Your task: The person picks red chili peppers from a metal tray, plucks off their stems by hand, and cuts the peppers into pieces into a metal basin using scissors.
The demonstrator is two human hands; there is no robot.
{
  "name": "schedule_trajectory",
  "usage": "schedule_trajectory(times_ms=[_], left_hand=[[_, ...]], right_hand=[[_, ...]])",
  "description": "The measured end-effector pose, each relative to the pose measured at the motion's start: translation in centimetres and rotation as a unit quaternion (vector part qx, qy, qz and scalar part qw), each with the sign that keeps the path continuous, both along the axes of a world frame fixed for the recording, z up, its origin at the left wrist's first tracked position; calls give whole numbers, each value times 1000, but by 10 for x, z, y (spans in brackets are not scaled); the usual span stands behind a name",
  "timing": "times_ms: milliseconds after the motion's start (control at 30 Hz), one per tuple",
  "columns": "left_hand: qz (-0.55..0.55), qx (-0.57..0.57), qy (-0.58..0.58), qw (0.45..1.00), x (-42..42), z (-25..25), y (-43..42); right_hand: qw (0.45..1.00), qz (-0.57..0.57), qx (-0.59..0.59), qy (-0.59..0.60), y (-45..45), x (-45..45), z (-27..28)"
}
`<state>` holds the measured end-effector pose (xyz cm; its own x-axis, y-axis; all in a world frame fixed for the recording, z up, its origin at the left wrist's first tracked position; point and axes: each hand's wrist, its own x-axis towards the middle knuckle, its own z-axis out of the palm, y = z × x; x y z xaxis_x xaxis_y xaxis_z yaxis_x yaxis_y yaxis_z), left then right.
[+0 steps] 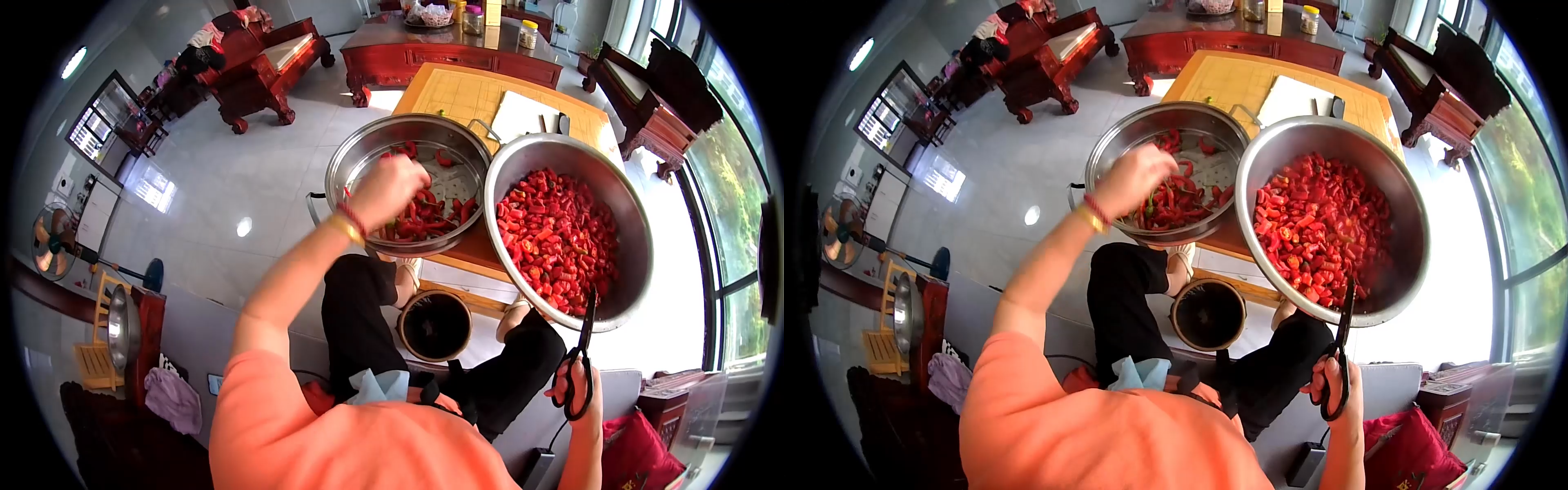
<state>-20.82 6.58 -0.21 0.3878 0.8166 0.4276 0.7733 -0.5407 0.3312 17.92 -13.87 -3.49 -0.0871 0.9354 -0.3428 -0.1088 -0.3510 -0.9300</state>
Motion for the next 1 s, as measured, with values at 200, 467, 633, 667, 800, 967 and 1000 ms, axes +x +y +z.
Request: schedule_trajectory(times_ms=[200,467,633,667,800,967,1000], left_hand=[[257,-158,180,936,-91,-73,129],[356,-282,136,881,-86,-105,142],[389,-293,123,865,-65,-80,121],[388,-294,132,863,-62,-79,123],[441,-213,96,866,-63,-84,131],[273,-76,-7,959,-42,-27,99],[234,-68,-39,969,-30,-12,90]], right_hand=[[1000,-8,21,11,-7,4,-2],[999,-31,10,16,-10,9,-1],[999,-30,8,26,-9,4,-2],[999,-27,7,27,-8,4,-2],[999,-31,3,36,-13,5,1],[999,-21,44,20,-16,15,0],[999,-7,41,3,-14,15,2]])
